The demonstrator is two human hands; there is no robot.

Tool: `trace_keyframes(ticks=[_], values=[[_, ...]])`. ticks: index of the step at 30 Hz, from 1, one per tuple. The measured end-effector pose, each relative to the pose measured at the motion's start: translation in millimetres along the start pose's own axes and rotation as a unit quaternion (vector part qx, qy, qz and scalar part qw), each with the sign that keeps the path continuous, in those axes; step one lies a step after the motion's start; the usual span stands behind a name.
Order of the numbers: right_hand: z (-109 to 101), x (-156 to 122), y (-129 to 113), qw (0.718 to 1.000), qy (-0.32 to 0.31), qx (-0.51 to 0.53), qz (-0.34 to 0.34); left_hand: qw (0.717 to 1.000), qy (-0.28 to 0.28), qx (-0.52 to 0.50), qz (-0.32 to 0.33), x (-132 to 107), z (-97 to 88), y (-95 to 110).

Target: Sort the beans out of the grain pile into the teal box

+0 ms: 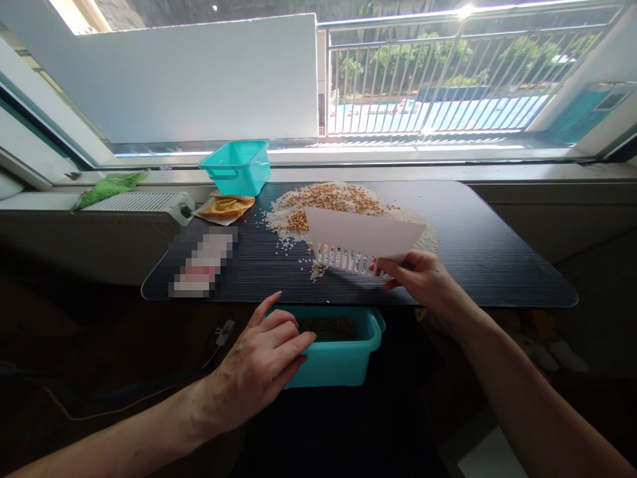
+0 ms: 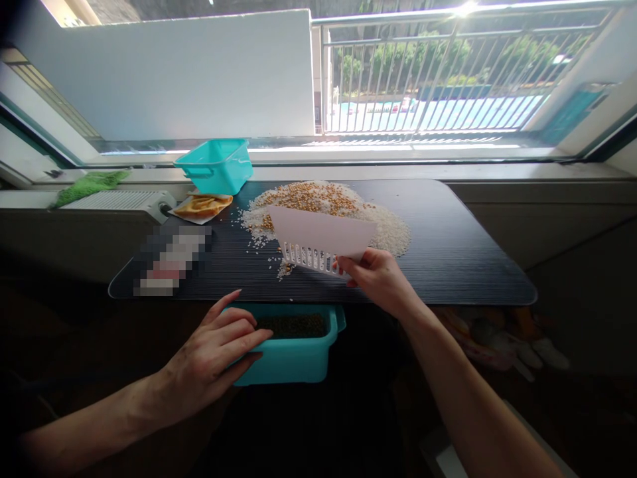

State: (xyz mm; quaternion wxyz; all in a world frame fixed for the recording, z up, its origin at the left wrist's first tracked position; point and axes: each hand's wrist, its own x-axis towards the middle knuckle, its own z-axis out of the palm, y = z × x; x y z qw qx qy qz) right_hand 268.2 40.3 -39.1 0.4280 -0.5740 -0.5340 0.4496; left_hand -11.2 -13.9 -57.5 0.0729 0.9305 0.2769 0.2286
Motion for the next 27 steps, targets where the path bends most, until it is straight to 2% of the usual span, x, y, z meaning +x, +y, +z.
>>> trace_keyframes(ticks=[4,14,21,27], values=[[-3.1,-3.7,-0.9,0.999,-0.033,0.007,0.002,1.000,-0.001,0.004,-0.001,-1.1,1.8,-1.3],[-11.9,-22.1,-2.7,1.000,0.013,0.005,0.019,1.000,-0.002,0.008,0.004,-1.0,1.5,-2.1],[-11.9,-31.2,-3.0,0.999,-0.032,0.010,0.038,1.000,-0.001,0.010,0.003,-1.1,1.7,-2.3],[-7.8,-30.2,-0.2,0.998,-0.033,0.013,0.043,1.000,0.002,0.012,0.004,-0.6,1.6,-2.4]])
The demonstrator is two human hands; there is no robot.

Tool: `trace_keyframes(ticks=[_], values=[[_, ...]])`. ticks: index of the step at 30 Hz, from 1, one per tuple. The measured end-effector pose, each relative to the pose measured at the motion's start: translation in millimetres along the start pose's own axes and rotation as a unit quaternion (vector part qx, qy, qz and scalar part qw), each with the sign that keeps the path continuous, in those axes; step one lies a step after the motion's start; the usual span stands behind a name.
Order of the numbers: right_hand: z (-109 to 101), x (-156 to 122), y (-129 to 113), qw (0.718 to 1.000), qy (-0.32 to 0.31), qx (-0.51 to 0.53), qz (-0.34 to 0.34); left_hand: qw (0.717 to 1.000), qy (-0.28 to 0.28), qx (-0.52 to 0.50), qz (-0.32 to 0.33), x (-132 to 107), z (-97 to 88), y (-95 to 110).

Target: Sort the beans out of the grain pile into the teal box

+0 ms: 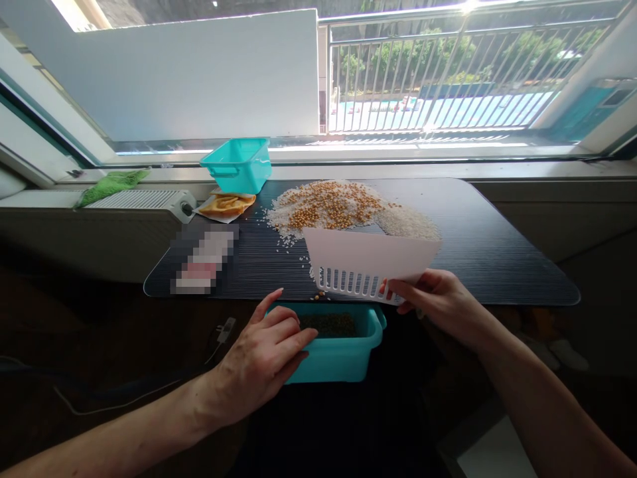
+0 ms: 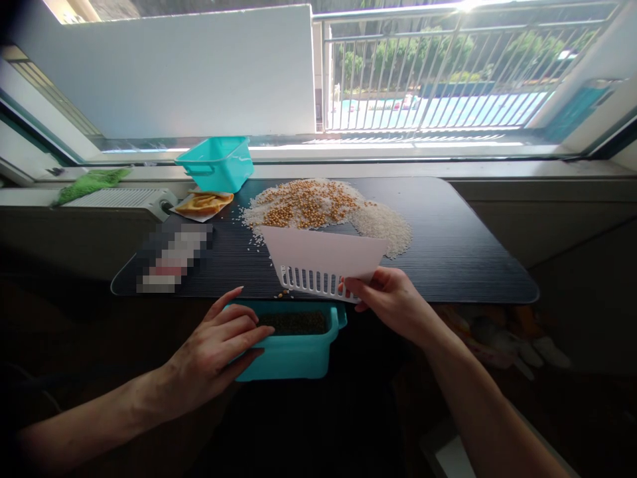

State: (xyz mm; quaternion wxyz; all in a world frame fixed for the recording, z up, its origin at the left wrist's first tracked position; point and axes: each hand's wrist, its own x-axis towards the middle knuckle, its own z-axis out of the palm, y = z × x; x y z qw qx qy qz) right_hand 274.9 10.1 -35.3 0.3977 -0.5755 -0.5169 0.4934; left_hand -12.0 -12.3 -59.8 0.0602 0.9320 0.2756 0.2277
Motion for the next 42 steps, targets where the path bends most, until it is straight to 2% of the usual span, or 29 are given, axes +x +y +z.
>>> trace_keyframes(ticks=[18,27,30,34,37,42], values=[[1.9,-6.9,-4.0,0.999,-0.043,-0.026,0.001,1.000,-0.003,0.006,0.004,-1.6,2.0,-1.9],[6.0,-8.6,-2.2,0.999,-0.034,-0.027,0.003,1.000,0.000,0.012,0.010,-1.2,1.6,-2.1],[-0.7,-5.2,5.0,1.000,-0.007,-0.013,0.007,1.000,-0.004,0.013,0.007,-1.2,1.6,-2.2],[-6.8,-1.7,10.8,0.997,0.075,0.016,0.001,1.000,-0.017,0.006,0.001,-1.0,1.0,-1.8],[4.5,-4.6,9.0,0.995,0.090,0.025,-0.022,1.000,-0.010,0.005,0.001,-1.0,1.4,-1.2],[43.4,-10.8,8.1,0.999,0.012,0.027,-0.035,1.000,-0.002,0.011,-0.003,-1.5,2.4,-0.2]])
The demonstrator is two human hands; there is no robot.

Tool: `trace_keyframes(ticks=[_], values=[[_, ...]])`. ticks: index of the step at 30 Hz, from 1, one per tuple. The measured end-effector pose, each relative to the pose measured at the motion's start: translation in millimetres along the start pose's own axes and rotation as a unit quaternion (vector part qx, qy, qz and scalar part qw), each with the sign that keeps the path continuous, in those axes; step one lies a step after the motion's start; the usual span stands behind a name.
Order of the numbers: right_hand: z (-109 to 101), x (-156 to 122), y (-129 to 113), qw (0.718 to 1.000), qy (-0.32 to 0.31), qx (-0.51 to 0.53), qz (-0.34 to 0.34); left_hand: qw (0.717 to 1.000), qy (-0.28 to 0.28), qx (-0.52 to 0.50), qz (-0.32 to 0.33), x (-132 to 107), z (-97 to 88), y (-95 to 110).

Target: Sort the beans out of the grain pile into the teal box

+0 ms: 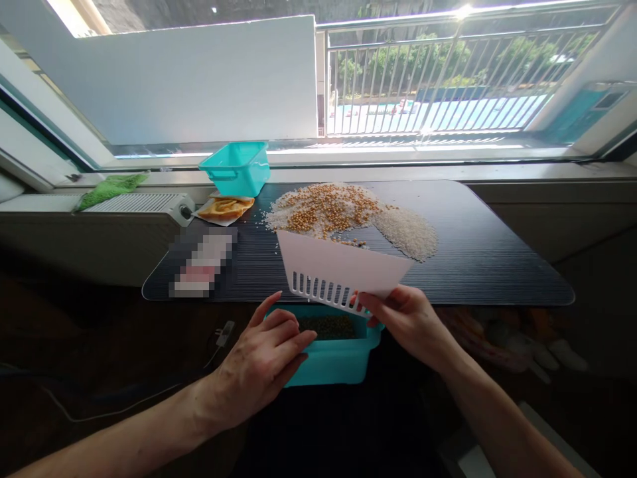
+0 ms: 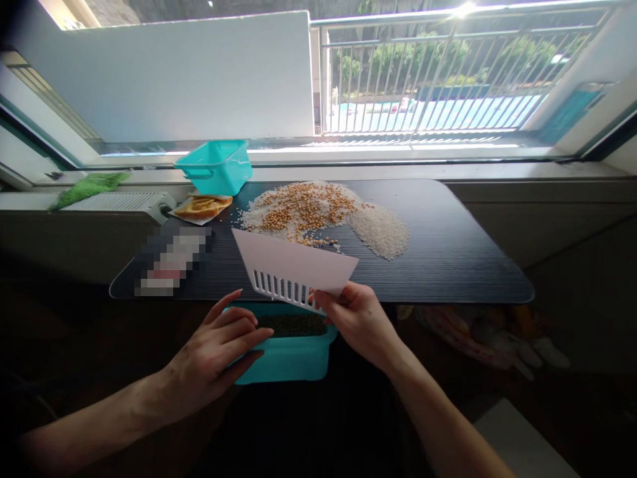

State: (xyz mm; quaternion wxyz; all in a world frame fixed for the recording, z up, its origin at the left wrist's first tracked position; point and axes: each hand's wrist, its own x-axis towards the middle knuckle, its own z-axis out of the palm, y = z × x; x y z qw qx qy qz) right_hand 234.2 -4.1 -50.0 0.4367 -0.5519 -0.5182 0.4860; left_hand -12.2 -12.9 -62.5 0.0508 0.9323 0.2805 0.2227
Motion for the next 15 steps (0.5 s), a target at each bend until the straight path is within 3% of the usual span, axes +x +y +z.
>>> trace_keyframes(ticks=[5,15], values=[[12.0,6.8,9.7,0.998,0.049,-0.026,-0.016,1.000,-0.006,-0.004,-0.004,1.2,-1.9,0.7],[-23.5,18.5,14.7,0.977,0.199,-0.076,-0.010,1.000,-0.001,-0.016,-0.012,3.5,-3.0,2.8]])
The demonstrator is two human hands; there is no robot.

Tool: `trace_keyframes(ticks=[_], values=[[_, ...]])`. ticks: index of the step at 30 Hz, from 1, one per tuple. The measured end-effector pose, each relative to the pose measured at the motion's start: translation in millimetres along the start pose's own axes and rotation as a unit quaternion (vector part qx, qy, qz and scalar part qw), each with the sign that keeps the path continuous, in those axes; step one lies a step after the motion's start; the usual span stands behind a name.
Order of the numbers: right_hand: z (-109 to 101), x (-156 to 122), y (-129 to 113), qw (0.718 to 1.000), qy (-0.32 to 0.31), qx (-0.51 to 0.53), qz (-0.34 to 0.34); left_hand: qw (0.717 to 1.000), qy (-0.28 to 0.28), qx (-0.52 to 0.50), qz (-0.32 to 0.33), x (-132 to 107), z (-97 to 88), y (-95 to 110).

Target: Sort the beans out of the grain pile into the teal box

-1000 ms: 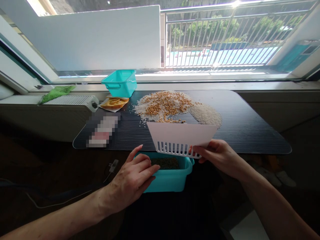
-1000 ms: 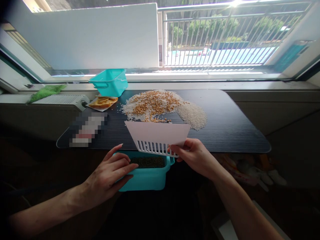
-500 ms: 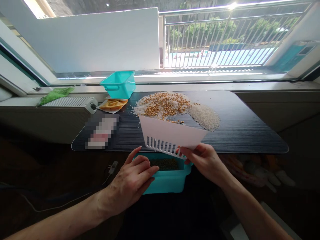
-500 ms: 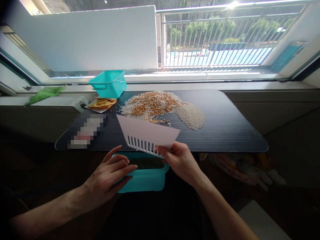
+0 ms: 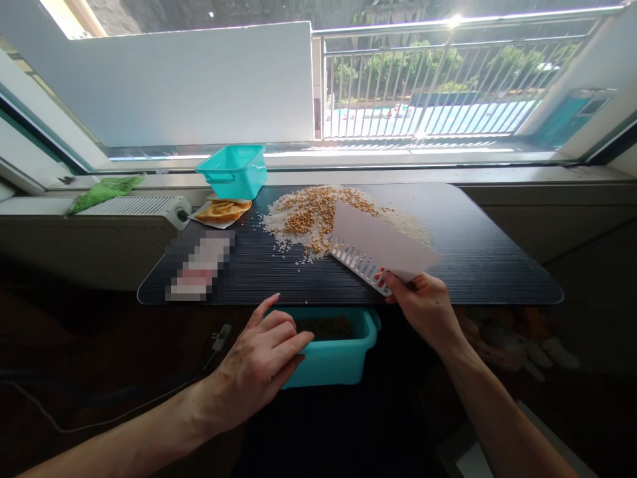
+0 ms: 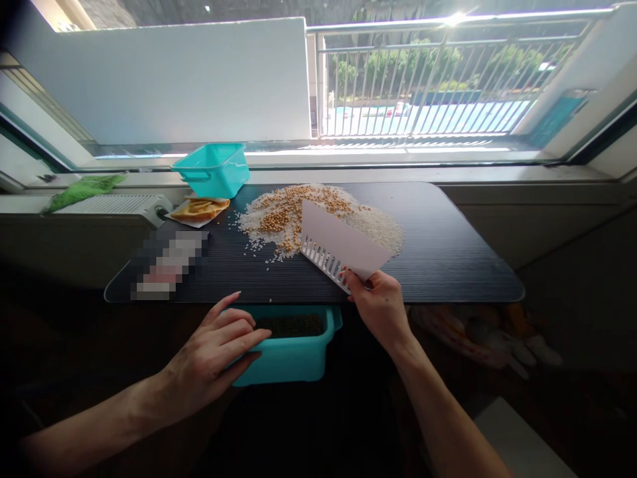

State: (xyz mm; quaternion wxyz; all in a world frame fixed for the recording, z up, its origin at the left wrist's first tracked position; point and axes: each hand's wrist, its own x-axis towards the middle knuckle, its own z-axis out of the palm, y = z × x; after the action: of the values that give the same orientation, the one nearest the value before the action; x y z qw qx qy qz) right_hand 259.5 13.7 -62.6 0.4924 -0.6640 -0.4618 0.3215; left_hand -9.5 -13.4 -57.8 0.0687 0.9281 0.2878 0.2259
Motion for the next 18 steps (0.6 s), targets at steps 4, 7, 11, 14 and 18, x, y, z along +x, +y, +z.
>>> trace_keyframes(ticks=[4,7,11,14,18], values=[[-16.8,14.0,5.4,0.999,0.047,-0.019,-0.011,1.000,0.007,-0.004,0.006,-0.2,1.1,-0.4],[-28.3,24.2,5.6,0.995,0.077,-0.054,-0.026,1.000,0.007,-0.002,0.002,-0.1,2.0,-0.4],[-37.2,30.2,0.2,0.992,0.096,-0.077,-0.032,1.000,0.014,-0.004,-0.005,0.9,1.7,0.7],[-40.3,31.8,-5.0,0.991,0.102,-0.082,-0.043,1.000,0.012,-0.005,-0.004,1.5,1.2,0.9],[-39.5,33.6,-11.2,0.990,0.098,-0.082,-0.055,1.000,0.012,-0.004,-0.002,1.0,1.9,-0.1]])
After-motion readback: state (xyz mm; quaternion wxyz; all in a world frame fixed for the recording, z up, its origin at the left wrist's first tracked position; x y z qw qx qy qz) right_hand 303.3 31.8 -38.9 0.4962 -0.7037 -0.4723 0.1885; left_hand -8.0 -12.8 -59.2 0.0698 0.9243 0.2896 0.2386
